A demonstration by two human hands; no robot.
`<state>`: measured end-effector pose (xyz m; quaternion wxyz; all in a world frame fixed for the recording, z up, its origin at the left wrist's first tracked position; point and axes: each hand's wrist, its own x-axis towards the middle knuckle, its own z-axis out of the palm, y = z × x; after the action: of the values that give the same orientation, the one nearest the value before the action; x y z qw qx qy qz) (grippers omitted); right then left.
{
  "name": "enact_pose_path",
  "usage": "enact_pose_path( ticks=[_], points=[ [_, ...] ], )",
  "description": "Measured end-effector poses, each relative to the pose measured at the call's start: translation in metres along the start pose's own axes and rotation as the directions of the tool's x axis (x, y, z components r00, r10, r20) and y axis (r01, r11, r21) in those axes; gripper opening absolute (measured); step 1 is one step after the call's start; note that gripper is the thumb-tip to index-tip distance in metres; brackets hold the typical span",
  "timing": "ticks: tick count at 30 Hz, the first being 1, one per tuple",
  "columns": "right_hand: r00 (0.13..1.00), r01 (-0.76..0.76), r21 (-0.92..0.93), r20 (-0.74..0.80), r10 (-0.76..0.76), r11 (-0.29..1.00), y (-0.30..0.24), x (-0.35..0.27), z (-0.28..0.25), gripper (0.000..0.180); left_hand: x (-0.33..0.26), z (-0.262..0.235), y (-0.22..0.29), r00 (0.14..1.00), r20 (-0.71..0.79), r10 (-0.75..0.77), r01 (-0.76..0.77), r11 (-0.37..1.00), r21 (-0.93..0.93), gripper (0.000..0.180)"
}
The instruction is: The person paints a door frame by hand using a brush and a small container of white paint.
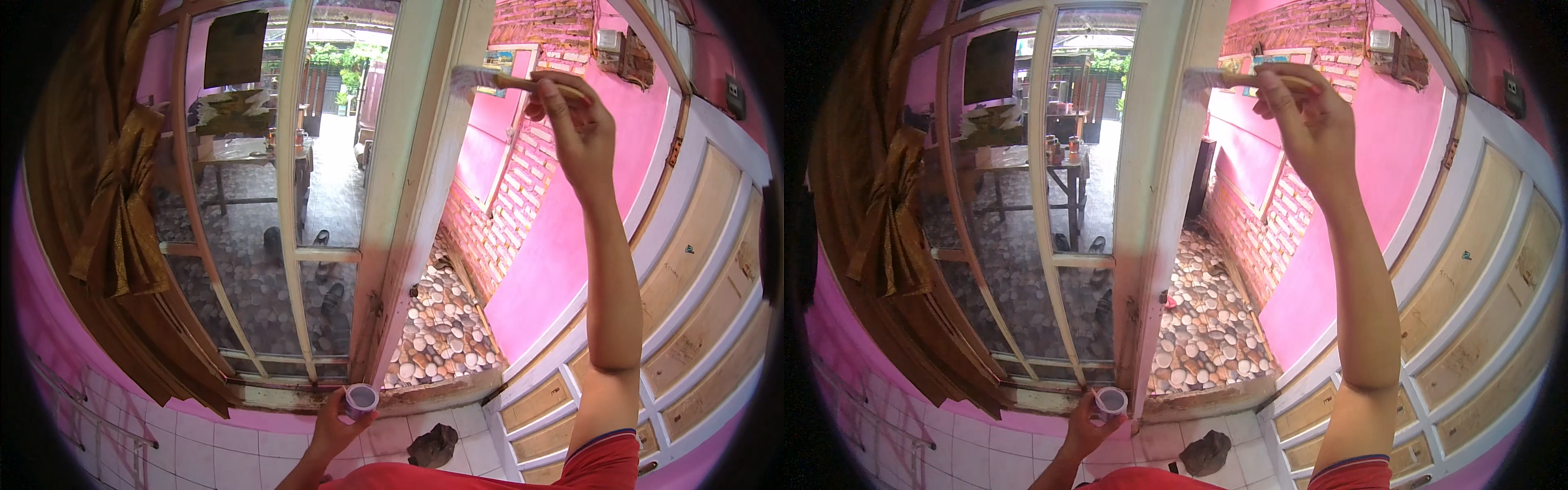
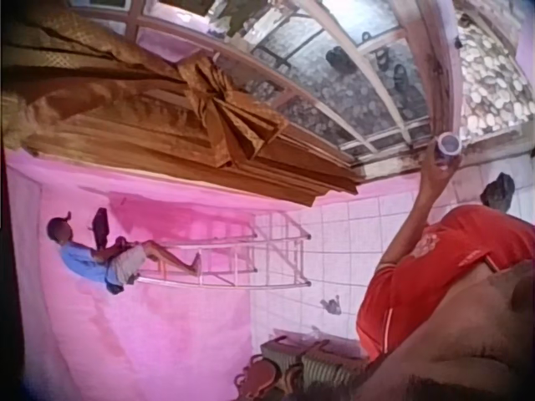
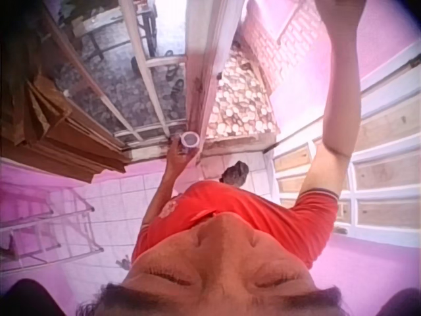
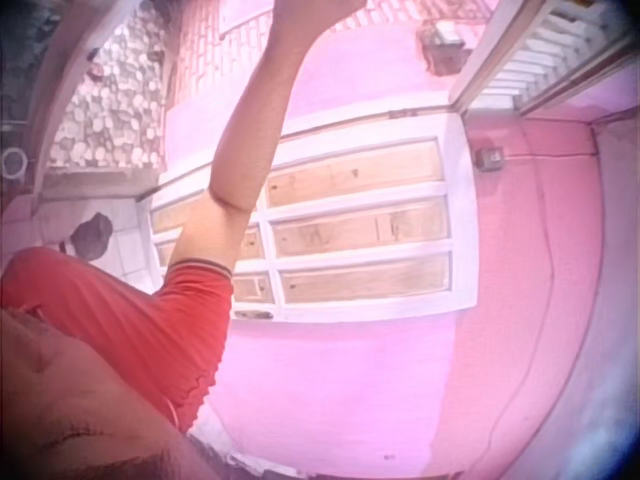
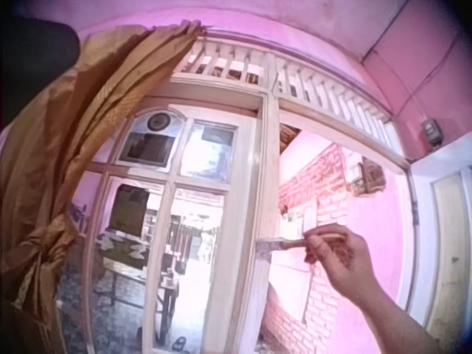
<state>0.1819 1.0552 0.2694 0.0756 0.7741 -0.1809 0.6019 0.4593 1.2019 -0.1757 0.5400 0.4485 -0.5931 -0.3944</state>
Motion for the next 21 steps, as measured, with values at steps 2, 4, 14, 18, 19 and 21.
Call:
enact_pose_path(
  ticks=[2,4,14,18,19,21],
  points=[
    [0.999,0.015,-0.023,-0.039,-0.015,1.000,-0.008,-0.010,0.003,0.022,-0.004,0.000,0.004,0.999,-0.017,-0.040,0.040,0.999,-0.003,0.057],
    [0.994,0.097,-0.158,-0.038,-0.104,0.983,-0.003,-0.031,0.009,0.017,-0.007,0.001,-0.006,1.000,-0.029,-0.007,0.007,1.000,0.013,0.057],
    [0.888,-0.156,-0.177,0.405,0.216,0.972,-0.017,-0.192,0.042,0.016,-0.014,-0.009,-0.011,0.997,-0.020,-0.071,0.072,0.996,0.056,0.054],
    [0.950,-0.030,-0.147,0.305,0.075,0.989,-0.003,-0.160,0.035,0.016,-0.014,-0.006,-0.016,0.996,-0.005,-0.085,0.085,0.996,0.014,0.053],
    [0.970,0.053,-0.113,0.240,-0.025,0.992,0.003,-0.143,0.030,0.015,-0.010,-0.002,-0.013,0.997,0.024,-0.078,0.078,0.997,-0.010,0.053],
    [0.990,0.066,-0.222,0.134,-0.036,0.973,0.004,-0.114,0.026,0.015,-0.011,-0.003,-0.011,0.996,0.040,-0.081,0.081,0.997,-0.009,0.053]
  ],
)
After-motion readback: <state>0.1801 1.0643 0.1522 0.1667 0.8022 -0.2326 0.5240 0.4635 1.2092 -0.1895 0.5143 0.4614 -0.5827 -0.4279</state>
